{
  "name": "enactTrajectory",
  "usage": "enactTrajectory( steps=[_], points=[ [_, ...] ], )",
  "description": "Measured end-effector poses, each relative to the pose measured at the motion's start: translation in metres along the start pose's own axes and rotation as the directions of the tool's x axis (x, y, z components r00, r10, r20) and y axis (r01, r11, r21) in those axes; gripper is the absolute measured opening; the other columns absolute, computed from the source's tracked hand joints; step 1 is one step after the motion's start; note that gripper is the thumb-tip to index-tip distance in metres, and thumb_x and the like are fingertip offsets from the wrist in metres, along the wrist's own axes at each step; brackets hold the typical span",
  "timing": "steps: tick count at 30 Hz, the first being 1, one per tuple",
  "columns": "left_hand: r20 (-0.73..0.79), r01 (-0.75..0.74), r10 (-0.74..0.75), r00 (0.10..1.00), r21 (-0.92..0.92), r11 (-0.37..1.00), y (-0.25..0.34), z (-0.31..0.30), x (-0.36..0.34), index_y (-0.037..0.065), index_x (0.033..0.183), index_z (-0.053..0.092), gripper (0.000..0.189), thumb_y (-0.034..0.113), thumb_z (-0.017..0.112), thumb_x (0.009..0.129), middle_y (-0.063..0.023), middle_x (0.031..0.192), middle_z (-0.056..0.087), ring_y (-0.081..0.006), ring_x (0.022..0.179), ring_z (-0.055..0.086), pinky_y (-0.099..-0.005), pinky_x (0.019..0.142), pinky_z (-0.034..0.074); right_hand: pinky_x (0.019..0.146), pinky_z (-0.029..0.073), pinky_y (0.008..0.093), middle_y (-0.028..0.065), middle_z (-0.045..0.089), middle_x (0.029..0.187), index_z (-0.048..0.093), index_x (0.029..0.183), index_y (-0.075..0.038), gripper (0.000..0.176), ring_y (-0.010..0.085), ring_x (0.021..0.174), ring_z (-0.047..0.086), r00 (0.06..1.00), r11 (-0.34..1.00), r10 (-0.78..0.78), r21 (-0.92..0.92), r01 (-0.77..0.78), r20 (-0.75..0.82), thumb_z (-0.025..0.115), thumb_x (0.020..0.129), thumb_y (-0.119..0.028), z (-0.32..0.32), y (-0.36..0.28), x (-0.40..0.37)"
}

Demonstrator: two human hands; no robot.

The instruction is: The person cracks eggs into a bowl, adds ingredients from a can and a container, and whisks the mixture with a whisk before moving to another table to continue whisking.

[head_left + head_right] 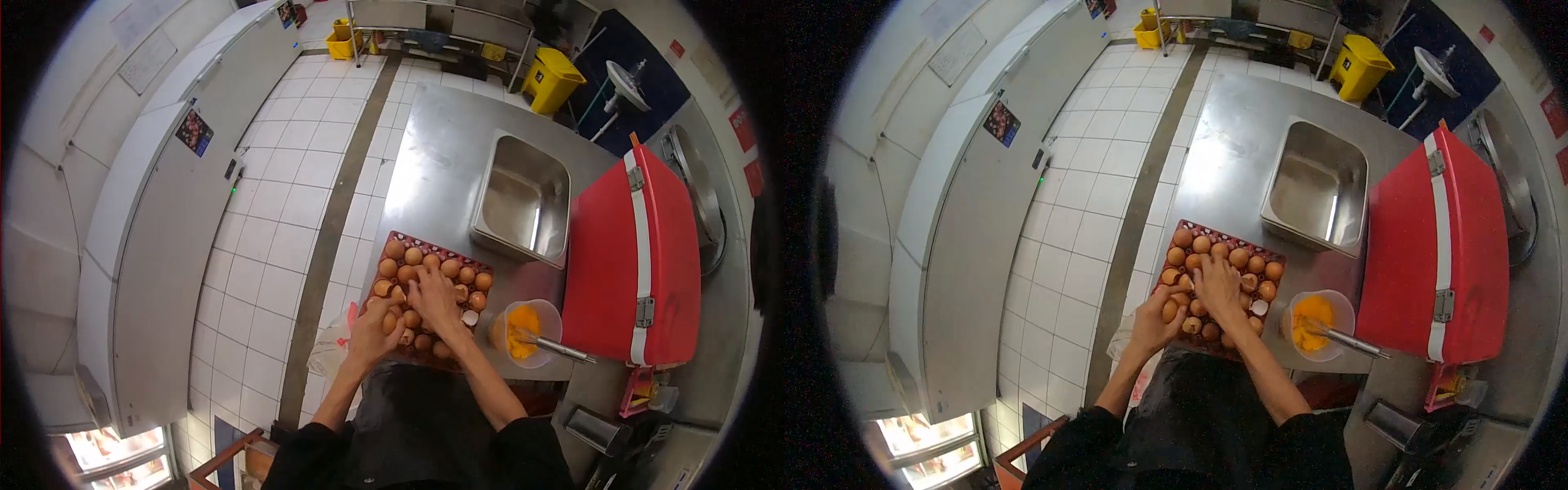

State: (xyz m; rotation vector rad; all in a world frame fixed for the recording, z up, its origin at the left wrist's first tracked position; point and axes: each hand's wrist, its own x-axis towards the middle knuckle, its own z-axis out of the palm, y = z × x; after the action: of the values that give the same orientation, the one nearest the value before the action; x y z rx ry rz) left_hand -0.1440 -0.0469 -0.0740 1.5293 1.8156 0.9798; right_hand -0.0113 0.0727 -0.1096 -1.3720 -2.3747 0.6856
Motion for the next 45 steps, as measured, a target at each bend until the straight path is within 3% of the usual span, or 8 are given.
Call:
enactTrajectory(
  steps=[5, 12, 18, 21, 24, 29, 38, 45],
  points=[
    [-0.064, 0.196, -0.205, 0.977, -0.121, 0.973, 0.000, -0.002, -0.035, 0.003, 0.119, 0.059, 0.039, 0.014, 0.072, 0.083, -0.0156, 0.100, 0.069, -0.0339, 0.101, 0.066, -0.0421, 0.087, 0.051, 0.084, 0.050, 0.0496, 0.0265, 0.054, 0.110, 0.053, 0.121, -0.002, 0.043, 0.0411, 0.094, 0.062, 0.995, 0.993, 0.100, -0.060, -0.098, 0.024, 0.069, 0.087, -0.023, 0.032, -0.023, 0.020],
    [-0.072, 0.174, -0.185, 0.980, -0.142, 0.974, -0.013, 0.018, -0.039, 0.000, 0.133, 0.046, 0.052, 0.015, 0.067, 0.088, -0.0246, 0.122, 0.058, -0.0401, 0.116, 0.058, -0.0451, 0.095, 0.047, 0.079, 0.052, 0.0536, 0.0315, 0.053, 0.114, 0.046, 0.126, -0.003, 0.053, 0.0453, 0.091, 0.062, 0.986, 0.992, 0.125, -0.040, -0.121, 0.107, 0.072, 0.081, -0.017, 0.036, -0.005, 0.040],
    [0.011, 0.251, -0.258, 0.966, -0.271, 0.929, 0.027, -0.006, -0.004, 0.001, 0.125, 0.046, 0.041, 0.012, 0.066, 0.091, -0.0218, 0.128, 0.050, -0.0354, 0.118, 0.054, -0.0430, 0.098, 0.045, 0.082, 0.051, 0.0449, 0.0209, 0.057, 0.111, 0.051, 0.123, -0.002, 0.036, 0.0372, 0.095, 0.061, 0.992, 0.920, 0.113, 0.384, -0.082, -0.059, 0.057, 0.093, -0.021, -0.029, -0.003, 0.017],
    [-0.140, -0.146, 0.110, 0.984, -0.279, 0.949, 0.059, -0.008, 0.014, 0.002, 0.128, 0.049, 0.043, 0.004, 0.067, 0.089, -0.0208, 0.129, 0.054, -0.0340, 0.122, 0.054, -0.0419, 0.098, 0.048, 0.077, 0.048, 0.0321, 0.0084, 0.061, 0.105, 0.055, 0.122, -0.007, 0.036, 0.0151, 0.085, 0.058, 0.949, 0.112, 0.188, 0.954, -0.277, 0.253, 0.033, 0.103, -0.029, -0.094, -0.015, -0.015],
    [-0.342, -0.440, 0.366, 0.865, -0.168, 0.882, 0.111, -0.001, 0.019, 0.003, 0.129, 0.052, 0.044, 0.005, 0.069, 0.088, -0.0203, 0.130, 0.057, -0.0338, 0.122, 0.055, -0.0427, 0.098, 0.049, 0.076, 0.048, 0.0316, 0.0073, 0.061, 0.104, 0.054, 0.123, -0.008, 0.037, 0.0149, 0.083, 0.057, 0.938, -0.174, 0.231, 0.960, -0.220, 0.257, 0.033, 0.104, -0.032, -0.126, -0.014, -0.058],
    [-0.163, -0.473, 0.445, 0.880, -0.233, 0.850, 0.141, 0.055, 0.026, 0.002, 0.130, 0.059, 0.053, 0.004, 0.077, 0.080, -0.0183, 0.132, 0.058, -0.0340, 0.119, 0.058, -0.0408, 0.100, 0.048, 0.099, 0.044, 0.0382, 0.0098, 0.049, 0.126, 0.045, 0.133, -0.006, 0.044, 0.0194, 0.117, 0.050, 0.897, -0.194, 0.419, 0.979, -0.064, 0.141, 0.030, 0.106, -0.038, -0.143, -0.002, -0.108],
    [-0.113, -0.542, 0.534, 0.838, -0.299, 0.786, 0.189, 0.128, 0.020, 0.001, 0.129, 0.059, 0.050, 0.007, 0.076, 0.083, -0.0206, 0.128, 0.060, -0.0351, 0.116, 0.062, -0.0396, 0.096, 0.052, 0.101, 0.042, 0.0369, 0.0079, 0.052, 0.130, 0.048, 0.136, -0.009, 0.046, 0.0186, 0.118, 0.052, 0.750, -0.207, 0.650, 0.978, 0.024, 0.119, 0.035, 0.106, -0.041, -0.167, 0.045, -0.172],
    [0.125, -0.293, 0.393, 0.911, -0.475, 0.830, 0.207, 0.159, 0.011, 0.002, 0.128, 0.059, 0.045, 0.012, 0.075, 0.087, -0.0194, 0.129, 0.059, -0.0339, 0.118, 0.060, -0.0399, 0.097, 0.052, 0.096, 0.044, 0.0328, 0.0071, 0.052, 0.128, 0.048, 0.136, -0.010, 0.041, 0.0174, 0.115, 0.053, 0.718, -0.231, 0.687, 0.971, 0.069, 0.112, 0.041, 0.105, -0.037, -0.177, 0.077, -0.201]
  ],
)
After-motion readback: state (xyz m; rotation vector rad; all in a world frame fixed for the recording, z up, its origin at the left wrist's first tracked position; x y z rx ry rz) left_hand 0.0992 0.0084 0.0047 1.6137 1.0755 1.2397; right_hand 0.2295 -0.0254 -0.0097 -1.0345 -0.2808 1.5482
